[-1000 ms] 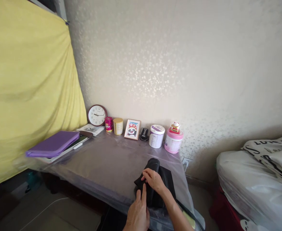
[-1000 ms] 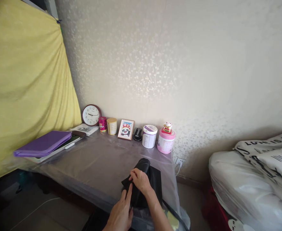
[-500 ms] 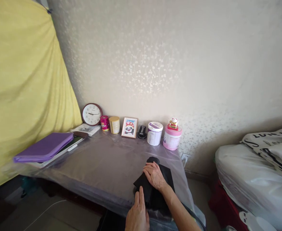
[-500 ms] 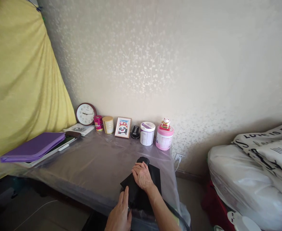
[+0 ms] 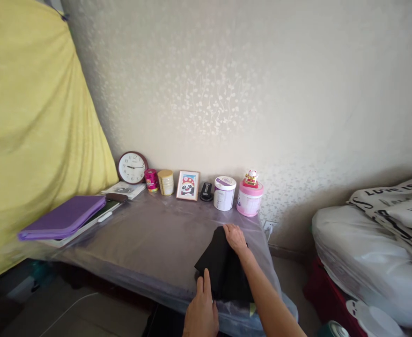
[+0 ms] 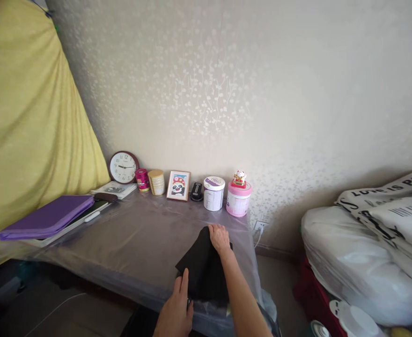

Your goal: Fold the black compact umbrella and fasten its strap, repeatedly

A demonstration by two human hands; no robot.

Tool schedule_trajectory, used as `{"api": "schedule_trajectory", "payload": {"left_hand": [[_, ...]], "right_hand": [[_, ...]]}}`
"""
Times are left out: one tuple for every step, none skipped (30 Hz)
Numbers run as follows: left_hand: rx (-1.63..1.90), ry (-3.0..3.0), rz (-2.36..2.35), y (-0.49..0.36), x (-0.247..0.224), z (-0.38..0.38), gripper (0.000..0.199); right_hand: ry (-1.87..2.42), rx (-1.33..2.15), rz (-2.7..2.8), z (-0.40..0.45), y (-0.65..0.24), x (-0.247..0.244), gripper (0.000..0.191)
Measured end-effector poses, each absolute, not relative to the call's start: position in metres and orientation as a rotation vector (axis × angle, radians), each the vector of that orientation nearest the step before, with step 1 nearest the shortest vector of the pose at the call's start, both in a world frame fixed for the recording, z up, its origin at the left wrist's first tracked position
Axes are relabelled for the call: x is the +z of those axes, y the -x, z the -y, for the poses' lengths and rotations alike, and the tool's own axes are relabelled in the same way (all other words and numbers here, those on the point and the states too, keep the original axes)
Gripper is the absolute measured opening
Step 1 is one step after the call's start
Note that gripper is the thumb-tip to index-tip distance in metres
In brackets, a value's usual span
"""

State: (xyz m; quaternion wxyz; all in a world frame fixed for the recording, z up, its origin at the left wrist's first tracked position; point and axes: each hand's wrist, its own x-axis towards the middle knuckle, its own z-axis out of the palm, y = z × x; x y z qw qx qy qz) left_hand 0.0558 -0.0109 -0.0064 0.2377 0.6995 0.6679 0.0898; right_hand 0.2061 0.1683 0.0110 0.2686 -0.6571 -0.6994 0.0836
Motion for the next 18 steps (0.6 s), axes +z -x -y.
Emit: {"api": "schedule_trajectory", "payload": {"left_hand": [[0.262, -1.933, -1.84, -0.056, -0.008, 0.012, 0.067], [0.276, -1.951, -1.849, -0.056, -0.009, 0.013, 0.067], [0.289, -1.971, -1.854, -0.055, -0.009, 0.014, 0.066], [0.3, -1.992, -1.858, -0.055, -0.01, 0.015, 0.066], [0.304, -2.006, -1.863, -0.055, -0.009, 0.016, 0.066], [0.304, -2.015, -1.867, -0.055, -0.009, 0.017, 0.066], [0.301, -2.019, -1.871, -0.056, -0.008, 0.017, 0.065], [0.3, -2.022, -1.876, -0.056, -0.008, 0.018, 0.065], [0.301, -2.024, -1.881, -0.056, -0.007, 0.018, 0.065], [0.302, -2.024, -1.887, -0.056, -0.007, 0.018, 0.065], [0.304, -2.026, -1.891, -0.056, -0.007, 0.018, 0.065], [0.307, -2.031, -1.892, -0.056, -0.007, 0.018, 0.065], [0.308, -2.035, -1.893, -0.056, -0.007, 0.018, 0.066], [0.311, -2.041, -1.893, -0.056, -0.008, 0.018, 0.066], [0.316, -2.046, -1.892, -0.056, -0.008, 0.017, 0.065], [0.324, -2.052, -1.889, -0.056, -0.009, 0.017, 0.065], [0.332, -2.058, -1.888, -0.056, -0.009, 0.017, 0.065], [0.339, -2.06, -1.89, -0.056, -0.009, 0.017, 0.065]], "right_hand": [[1.809, 0.235, 1.824, -0.165, -0.216, 0.01, 0.03], [1.843, 0.251, 1.762, -0.161, -0.227, 0.009, 0.031], [1.876, 0.276, 1.699, -0.155, -0.239, 0.008, 0.031], [1.906, 0.31, 1.641, -0.148, -0.251, 0.006, 0.032], [1.929, 0.353, 1.589, -0.141, -0.262, 0.004, 0.033], [1.942, 0.406, 1.544, -0.132, -0.272, 0.002, 0.033], [1.945, 0.467, 1.507, -0.124, -0.279, 0.0, 0.033], [1.938, 0.533, 1.476, -0.116, -0.284, -0.002, 0.033], [1.921, 0.601, 1.449, -0.109, -0.287, -0.004, 0.033], [1.898, 0.666, 1.425, -0.103, -0.288, -0.006, 0.035], [1.872, 0.723, 1.404, -0.099, -0.287, -0.007, 0.036], [1.846, 0.769, 1.386, -0.095, -0.284, -0.008, 0.038], [1.822, 0.801, 1.37, -0.092, -0.281, -0.008, 0.039], [1.801, 0.821, 1.358, -0.089, -0.278, -0.008, 0.04], [1.784, 0.832, 1.348, -0.087, -0.274, -0.007, 0.041], [1.767, 0.837, 1.339, -0.086, -0.27, -0.006, 0.042], [1.752, 0.835, 1.334, -0.085, -0.267, -0.004, 0.043], [1.739, 0.821, 1.337, -0.085, -0.264, -0.003, 0.043]]}}
